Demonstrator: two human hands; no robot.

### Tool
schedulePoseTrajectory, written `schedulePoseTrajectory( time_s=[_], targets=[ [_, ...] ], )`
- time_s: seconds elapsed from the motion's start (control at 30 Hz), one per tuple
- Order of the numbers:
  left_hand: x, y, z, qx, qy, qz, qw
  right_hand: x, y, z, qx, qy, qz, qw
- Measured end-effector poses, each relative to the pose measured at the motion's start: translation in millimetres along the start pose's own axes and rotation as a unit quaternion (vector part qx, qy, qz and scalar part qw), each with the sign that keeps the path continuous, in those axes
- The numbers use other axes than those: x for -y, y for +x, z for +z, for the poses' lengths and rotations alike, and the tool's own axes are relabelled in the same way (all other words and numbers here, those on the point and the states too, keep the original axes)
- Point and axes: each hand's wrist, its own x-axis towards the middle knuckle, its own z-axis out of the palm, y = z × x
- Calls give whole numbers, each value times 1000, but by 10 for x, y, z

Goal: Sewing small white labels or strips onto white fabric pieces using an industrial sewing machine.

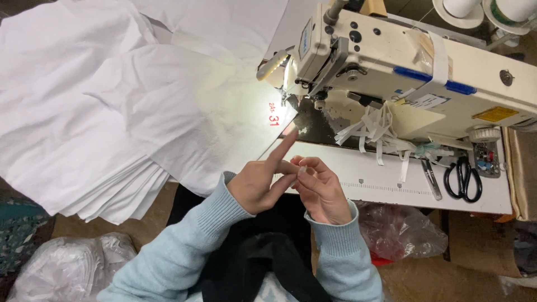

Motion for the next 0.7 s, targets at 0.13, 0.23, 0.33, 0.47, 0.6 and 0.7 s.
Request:
schedulePoseTrajectory(
  time_s=[0.13,0.23,0.33,0.47,0.6,0.7],
  targets=[
    [-164,61,-36,-70,-182,-85,977,75,-12,103,1,-125,-110,986],
    [-172,82,-51,-83,-227,-127,962,224,-52,228,31,-265,-230,936],
    [-167,79,-50,-83,-241,-155,955,321,-53,240,63,-376,-318,868],
    [-135,65,-30,-82,-254,-166,949,392,-37,248,86,-487,-400,772],
    [-100,61,5,-77,-295,-170,937,436,51,159,116,-507,-494,696],
    [-30,68,67,-88,-350,-193,912,428,98,70,128,-537,-582,597]
  ],
)
